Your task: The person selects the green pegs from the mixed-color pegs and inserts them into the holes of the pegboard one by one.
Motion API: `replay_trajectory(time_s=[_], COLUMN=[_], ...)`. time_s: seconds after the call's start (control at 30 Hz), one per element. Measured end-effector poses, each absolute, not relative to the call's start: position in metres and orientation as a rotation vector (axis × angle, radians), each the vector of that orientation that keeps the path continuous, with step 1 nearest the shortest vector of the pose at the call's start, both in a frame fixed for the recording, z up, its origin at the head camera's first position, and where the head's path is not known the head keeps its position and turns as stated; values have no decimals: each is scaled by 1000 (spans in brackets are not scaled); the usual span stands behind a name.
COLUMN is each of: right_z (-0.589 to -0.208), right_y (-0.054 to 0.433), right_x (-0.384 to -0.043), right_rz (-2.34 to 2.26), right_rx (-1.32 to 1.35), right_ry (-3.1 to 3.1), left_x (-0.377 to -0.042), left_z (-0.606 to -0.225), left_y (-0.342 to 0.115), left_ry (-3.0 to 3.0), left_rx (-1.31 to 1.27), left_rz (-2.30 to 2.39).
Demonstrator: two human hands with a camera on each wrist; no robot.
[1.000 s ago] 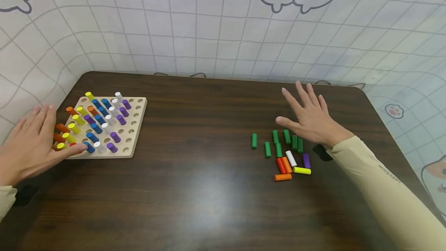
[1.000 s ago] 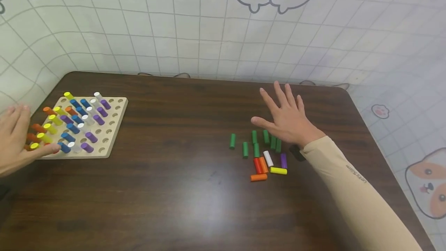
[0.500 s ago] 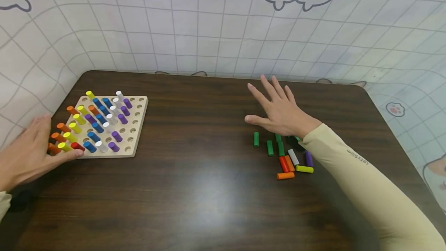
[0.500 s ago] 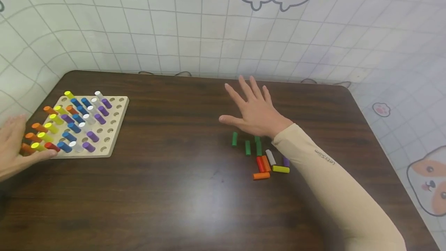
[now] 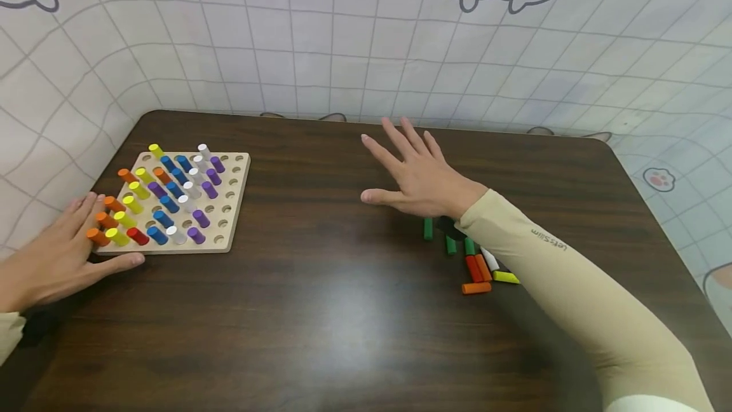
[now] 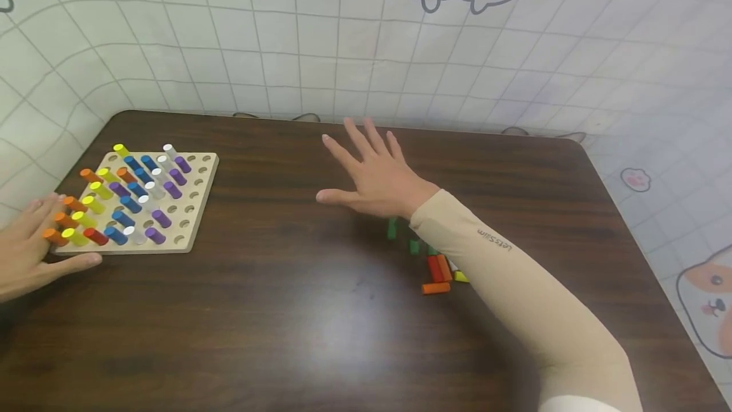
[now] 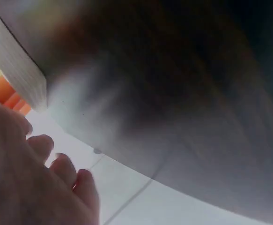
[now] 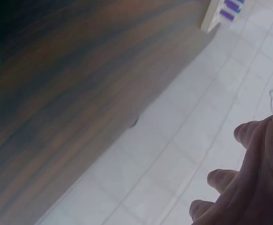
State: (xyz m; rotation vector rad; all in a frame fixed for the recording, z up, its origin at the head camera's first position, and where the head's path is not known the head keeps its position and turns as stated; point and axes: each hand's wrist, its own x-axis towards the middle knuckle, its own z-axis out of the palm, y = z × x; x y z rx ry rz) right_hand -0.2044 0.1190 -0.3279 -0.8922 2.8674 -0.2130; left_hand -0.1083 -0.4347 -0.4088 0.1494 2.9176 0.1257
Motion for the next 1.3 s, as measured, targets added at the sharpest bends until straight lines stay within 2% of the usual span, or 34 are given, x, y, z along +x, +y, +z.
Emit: replay_trajectory(time_s=[0.33,0.9,1.3], right_z=[-339,-361,-376], right_y=[72,-18,-41], right_x=[-209,-205,-207], right_rz=[-229,-148,-129], right_rx=[-883,-928,-874], right_ry=[2731,2620,2592], left_x=[-135,-150,-160], left_z=[-398,-394,-388], left_y=[-427,-400,-369], left_ry=[2773,2755,2775], left_rx=[189,256,257], left_rz=[68,148,74])
